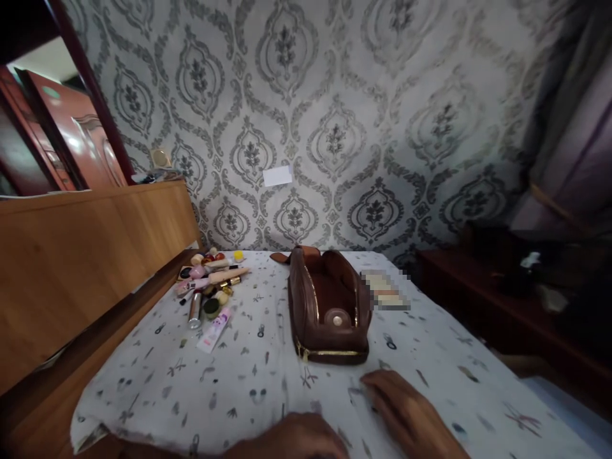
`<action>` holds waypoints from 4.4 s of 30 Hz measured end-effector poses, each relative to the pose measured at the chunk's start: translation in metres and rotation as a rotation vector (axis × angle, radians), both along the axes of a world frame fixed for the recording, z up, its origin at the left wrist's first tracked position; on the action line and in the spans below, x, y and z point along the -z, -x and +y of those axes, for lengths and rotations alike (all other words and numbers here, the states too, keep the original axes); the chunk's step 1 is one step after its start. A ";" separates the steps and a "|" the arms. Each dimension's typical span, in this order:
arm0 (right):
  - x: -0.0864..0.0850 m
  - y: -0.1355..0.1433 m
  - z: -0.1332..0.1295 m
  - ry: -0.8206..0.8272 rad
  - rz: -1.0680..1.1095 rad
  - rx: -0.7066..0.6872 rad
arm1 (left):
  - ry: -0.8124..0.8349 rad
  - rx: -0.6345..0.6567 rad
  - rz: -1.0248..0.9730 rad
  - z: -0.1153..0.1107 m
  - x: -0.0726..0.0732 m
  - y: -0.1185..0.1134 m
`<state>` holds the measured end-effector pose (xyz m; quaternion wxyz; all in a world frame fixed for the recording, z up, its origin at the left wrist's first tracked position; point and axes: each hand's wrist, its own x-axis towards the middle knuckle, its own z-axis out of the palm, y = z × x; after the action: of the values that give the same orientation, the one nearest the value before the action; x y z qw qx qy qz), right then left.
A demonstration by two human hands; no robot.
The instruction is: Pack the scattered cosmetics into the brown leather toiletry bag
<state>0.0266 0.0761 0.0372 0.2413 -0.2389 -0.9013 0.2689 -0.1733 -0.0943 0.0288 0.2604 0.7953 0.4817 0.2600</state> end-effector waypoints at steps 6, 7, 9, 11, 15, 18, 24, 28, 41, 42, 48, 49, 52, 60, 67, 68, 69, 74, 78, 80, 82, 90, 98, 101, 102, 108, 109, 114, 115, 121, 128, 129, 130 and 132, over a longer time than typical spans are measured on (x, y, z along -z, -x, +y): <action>-0.010 0.066 -0.039 0.056 0.039 -0.175 | 0.014 -0.287 -0.145 -0.020 -0.019 0.036; -0.010 0.077 -0.043 0.062 0.036 -0.187 | 0.012 -0.336 -0.164 -0.021 -0.020 0.043; -0.010 0.098 -0.050 0.066 0.044 -0.210 | 0.027 -0.421 -0.204 -0.023 -0.023 0.058; -0.013 0.117 -0.053 0.063 0.065 -0.216 | 0.048 -0.481 -0.238 -0.024 -0.026 0.073; -0.019 0.144 -0.053 0.066 0.062 -0.158 | 0.057 -0.580 -0.383 -0.024 -0.031 0.101; -0.011 0.156 -0.053 0.128 0.031 -0.149 | 0.015 -0.657 -0.418 -0.020 -0.032 0.124; 0.019 0.181 -0.056 0.288 0.148 -0.105 | -0.352 -0.944 0.140 -0.008 -0.042 0.185; 0.011 0.213 -0.054 0.367 0.116 -0.167 | -0.410 -1.094 0.459 0.004 -0.057 0.232; 0.017 0.283 -0.066 0.704 0.290 -0.237 | -0.114 -1.280 0.835 0.032 -0.052 0.308; 0.017 0.281 -0.065 0.709 0.289 -0.245 | -0.105 -1.277 0.848 0.030 -0.052 0.308; 0.010 0.276 -0.066 0.661 0.255 -0.271 | -0.065 -1.288 0.893 0.021 -0.054 0.302; 0.010 0.275 -0.066 0.650 0.254 -0.276 | -0.060 -1.291 0.889 0.020 -0.054 0.302; 0.010 0.275 -0.067 0.634 0.252 -0.281 | -0.019 -1.316 0.851 0.021 -0.058 0.309; 0.008 0.274 -0.068 0.596 0.251 -0.289 | 0.150 -1.515 0.731 0.007 -0.083 0.397; 0.016 0.274 -0.065 0.540 0.196 -0.259 | 0.230 -1.405 0.807 0.009 -0.076 0.450; 0.017 0.274 -0.065 0.531 0.190 -0.254 | 0.239 -1.368 0.819 0.011 -0.075 0.455; 0.018 0.274 -0.064 0.524 0.186 -0.249 | 0.249 -1.331 0.829 0.014 -0.074 0.461; 0.022 0.273 -0.063 0.524 0.169 -0.254 | 0.293 -1.220 0.877 0.021 -0.076 0.480; 0.022 0.273 -0.062 0.512 0.163 -0.267 | 0.295 -1.222 0.909 0.020 -0.079 0.486; 0.020 0.273 -0.062 0.503 0.165 -0.260 | 0.312 -1.234 0.904 0.018 -0.081 0.488; 0.018 0.272 -0.063 0.508 0.162 -0.255 | 0.342 -1.240 0.879 0.015 -0.084 0.490; 0.010 0.273 -0.065 0.565 0.163 -0.248 | 0.356 -1.276 0.642 -0.012 -0.084 0.485; 0.017 0.274 -0.063 0.573 0.178 -0.251 | 0.112 -1.566 0.237 -0.027 -0.057 0.477; 0.018 0.275 -0.062 0.575 0.175 -0.266 | -0.004 -1.614 0.005 -0.025 -0.044 0.481; 0.019 0.275 -0.062 0.574 0.173 -0.271 | -0.040 -1.618 -0.081 -0.023 -0.040 0.482; 0.023 0.277 -0.061 0.563 0.179 -0.262 | -0.205 -1.553 -0.585 -0.015 -0.012 0.490; 0.025 0.277 -0.060 0.560 0.179 -0.263 | -0.226 -1.532 -0.647 -0.016 -0.008 0.491; 0.030 0.277 -0.057 0.535 0.179 -0.276 | -0.321 -1.431 -0.832 -0.024 0.007 0.490; 0.029 0.277 -0.057 0.535 0.178 -0.275 | -0.339 -1.418 -0.849 -0.025 0.009 0.489; 0.026 0.277 -0.059 0.539 0.170 -0.255 | -0.421 -1.410 -0.866 -0.023 0.013 0.489; 0.032 0.276 -0.057 0.541 0.210 -0.291 | -0.510 -1.411 -0.814 -0.020 0.010 0.486; 0.032 0.276 -0.056 0.543 0.199 -0.299 | -0.531 -1.413 -0.810 -0.021 0.009 0.485; 0.032 0.276 -0.056 0.544 0.190 -0.306 | -0.553 -1.416 -0.807 -0.021 0.007 0.484; 0.030 0.276 -0.056 0.538 0.182 -0.304 | -0.597 -1.426 -0.812 -0.022 0.004 0.482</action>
<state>-0.2492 0.0203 0.0067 0.2061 -0.1315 -0.7979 0.5510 -0.6551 -0.1158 0.0246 -0.0321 0.1851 0.6465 0.7394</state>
